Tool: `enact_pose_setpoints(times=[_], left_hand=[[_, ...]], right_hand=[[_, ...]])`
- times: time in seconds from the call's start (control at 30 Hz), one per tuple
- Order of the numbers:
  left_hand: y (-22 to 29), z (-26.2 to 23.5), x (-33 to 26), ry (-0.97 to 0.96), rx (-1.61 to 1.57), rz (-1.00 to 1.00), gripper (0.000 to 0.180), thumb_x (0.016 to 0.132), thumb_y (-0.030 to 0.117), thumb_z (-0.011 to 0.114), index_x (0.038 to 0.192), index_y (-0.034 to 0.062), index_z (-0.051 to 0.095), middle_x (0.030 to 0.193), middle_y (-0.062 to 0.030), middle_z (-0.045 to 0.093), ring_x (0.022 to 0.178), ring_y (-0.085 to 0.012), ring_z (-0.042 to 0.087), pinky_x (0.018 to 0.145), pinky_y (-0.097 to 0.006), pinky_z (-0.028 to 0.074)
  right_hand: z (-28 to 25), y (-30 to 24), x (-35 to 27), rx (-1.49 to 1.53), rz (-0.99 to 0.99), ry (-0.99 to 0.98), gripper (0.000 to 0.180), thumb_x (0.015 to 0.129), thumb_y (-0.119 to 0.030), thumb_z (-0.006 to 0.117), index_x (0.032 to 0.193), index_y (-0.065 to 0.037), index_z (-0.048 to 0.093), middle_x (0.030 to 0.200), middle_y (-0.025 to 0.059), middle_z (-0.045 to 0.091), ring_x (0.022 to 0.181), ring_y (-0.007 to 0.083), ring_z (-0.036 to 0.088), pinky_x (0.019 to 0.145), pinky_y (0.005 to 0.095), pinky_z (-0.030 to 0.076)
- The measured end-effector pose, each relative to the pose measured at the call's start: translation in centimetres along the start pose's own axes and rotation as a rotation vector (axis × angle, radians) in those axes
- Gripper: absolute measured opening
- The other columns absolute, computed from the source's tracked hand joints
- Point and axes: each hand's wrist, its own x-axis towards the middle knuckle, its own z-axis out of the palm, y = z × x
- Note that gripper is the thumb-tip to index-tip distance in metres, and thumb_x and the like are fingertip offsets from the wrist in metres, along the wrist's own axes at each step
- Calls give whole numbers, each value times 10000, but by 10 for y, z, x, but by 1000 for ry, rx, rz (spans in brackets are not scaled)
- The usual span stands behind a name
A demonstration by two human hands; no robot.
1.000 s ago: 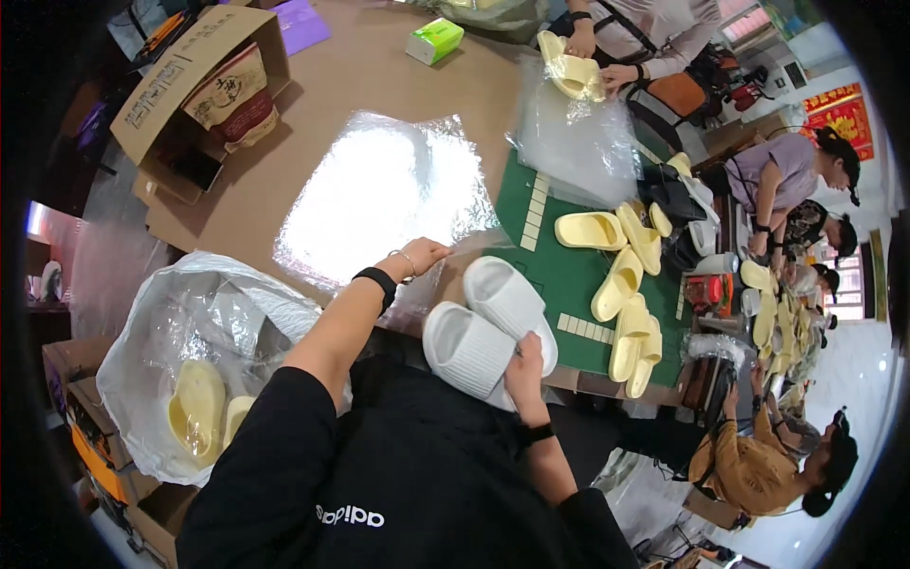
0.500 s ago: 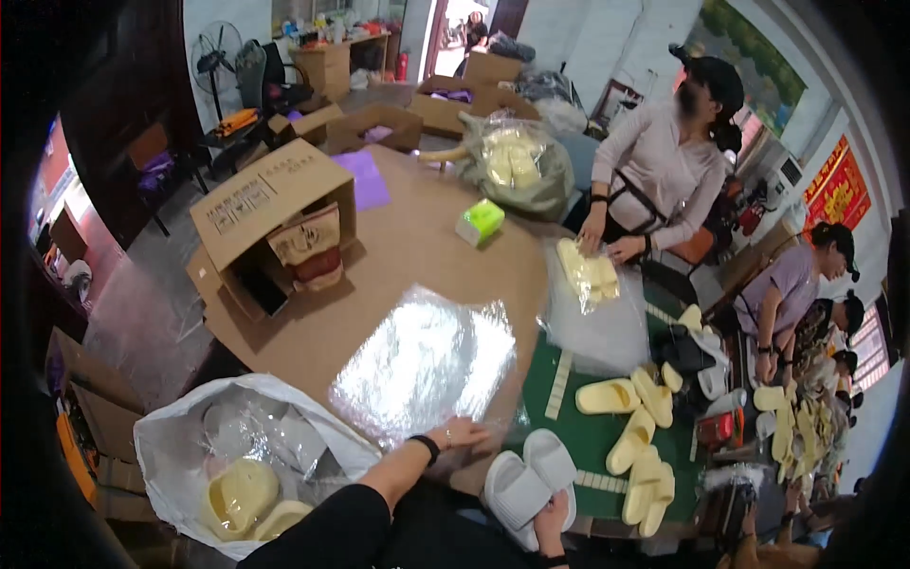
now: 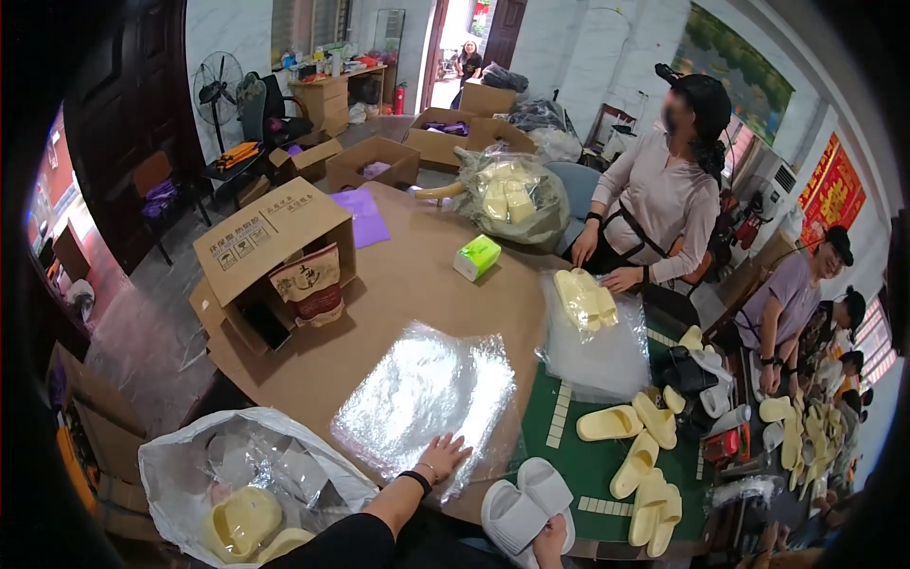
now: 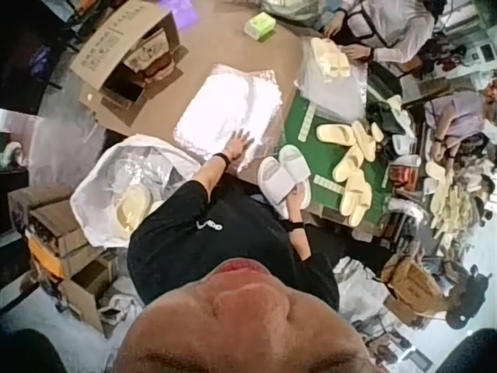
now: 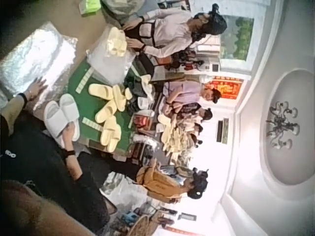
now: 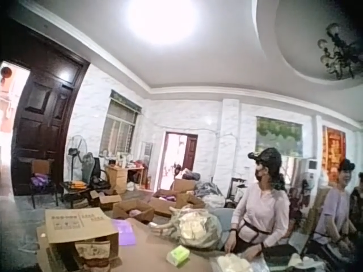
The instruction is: The recorder is picking up pairs of slippers, placing them into plastic bags, and then placing the bagged slippers into a large white sack.
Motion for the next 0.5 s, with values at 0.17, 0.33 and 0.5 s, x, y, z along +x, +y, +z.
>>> enact_pose_setpoints(times=[0.17,0.33,0.5], left_hand=[[5,-13,3,93,-139,-16,436,900,259,381,1329,207,318,1394,-62,293,1292,-313,233,1034,-499,194],[20,-32,15,63,-154,6,432,899,242,371,1319,151,329,1385,-69,317,1291,-291,251,1028,-525,193],[24,-51,22,-95,-303,44,438,919,250,302,1343,139,302,1369,-85,339,1288,-289,253,1030,-517,203]], right_hand=[[12,5,5,97,-127,-85,213,678,-119,646,867,-37,592,813,148,580,807,333,559,696,375,436],[35,-12,10,119,-161,-310,151,701,-91,582,839,-32,561,822,171,545,845,387,498,738,439,410],[42,-4,23,-203,-111,-192,80,686,-49,544,725,8,506,780,189,512,779,377,474,670,455,380]])
